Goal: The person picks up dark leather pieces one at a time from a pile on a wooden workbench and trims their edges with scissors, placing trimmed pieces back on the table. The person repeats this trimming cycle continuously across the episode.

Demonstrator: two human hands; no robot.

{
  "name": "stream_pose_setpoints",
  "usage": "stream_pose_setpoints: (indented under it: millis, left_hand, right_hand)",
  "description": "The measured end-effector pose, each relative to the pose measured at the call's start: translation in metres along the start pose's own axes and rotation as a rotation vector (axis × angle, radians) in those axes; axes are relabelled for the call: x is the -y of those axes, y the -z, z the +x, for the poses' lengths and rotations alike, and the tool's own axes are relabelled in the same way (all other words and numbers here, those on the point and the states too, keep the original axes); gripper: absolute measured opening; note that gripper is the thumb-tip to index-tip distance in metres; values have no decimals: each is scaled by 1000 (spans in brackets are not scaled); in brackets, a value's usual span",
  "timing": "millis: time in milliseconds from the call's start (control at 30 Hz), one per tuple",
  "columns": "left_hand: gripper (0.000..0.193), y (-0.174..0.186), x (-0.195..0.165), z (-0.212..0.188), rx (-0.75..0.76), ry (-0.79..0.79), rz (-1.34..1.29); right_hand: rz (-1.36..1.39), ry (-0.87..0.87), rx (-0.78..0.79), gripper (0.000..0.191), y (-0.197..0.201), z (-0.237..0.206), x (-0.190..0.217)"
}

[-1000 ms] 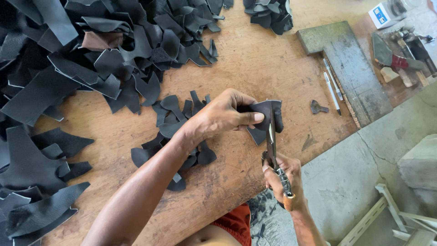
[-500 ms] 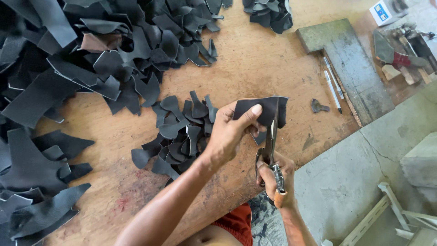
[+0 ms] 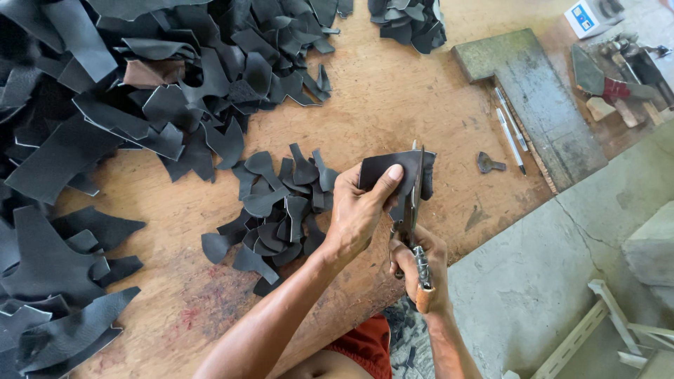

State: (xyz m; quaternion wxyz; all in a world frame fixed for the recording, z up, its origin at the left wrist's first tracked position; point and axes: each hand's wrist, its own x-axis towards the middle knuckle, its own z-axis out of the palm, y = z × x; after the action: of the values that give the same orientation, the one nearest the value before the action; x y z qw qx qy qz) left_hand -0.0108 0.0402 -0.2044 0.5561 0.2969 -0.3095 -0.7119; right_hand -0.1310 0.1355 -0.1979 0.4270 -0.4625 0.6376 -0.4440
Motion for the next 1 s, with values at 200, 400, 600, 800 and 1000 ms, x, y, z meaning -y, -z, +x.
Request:
stream_pose_setpoints:
  millis: [200, 400, 600, 800, 1000]
  left_hand:
    - [22, 0, -2, -1, -10, 3, 40]
    - [22, 7, -5, 10, 29, 30, 18]
    - [23, 17, -11, 18, 74, 99, 35]
    - [24, 23, -21, 22, 118, 108, 127]
    - [23, 27, -29, 24, 180, 132, 193]
  right_hand:
    - [11, 103, 25, 15, -2, 5, 2]
    - [-55, 87, 25, 16, 1, 9, 1]
    - [-94, 106, 77, 19, 5, 12, 3]
    - [-174, 60, 33, 15, 7, 11, 1]
    - [-169, 178, 76, 18, 11, 9, -5]
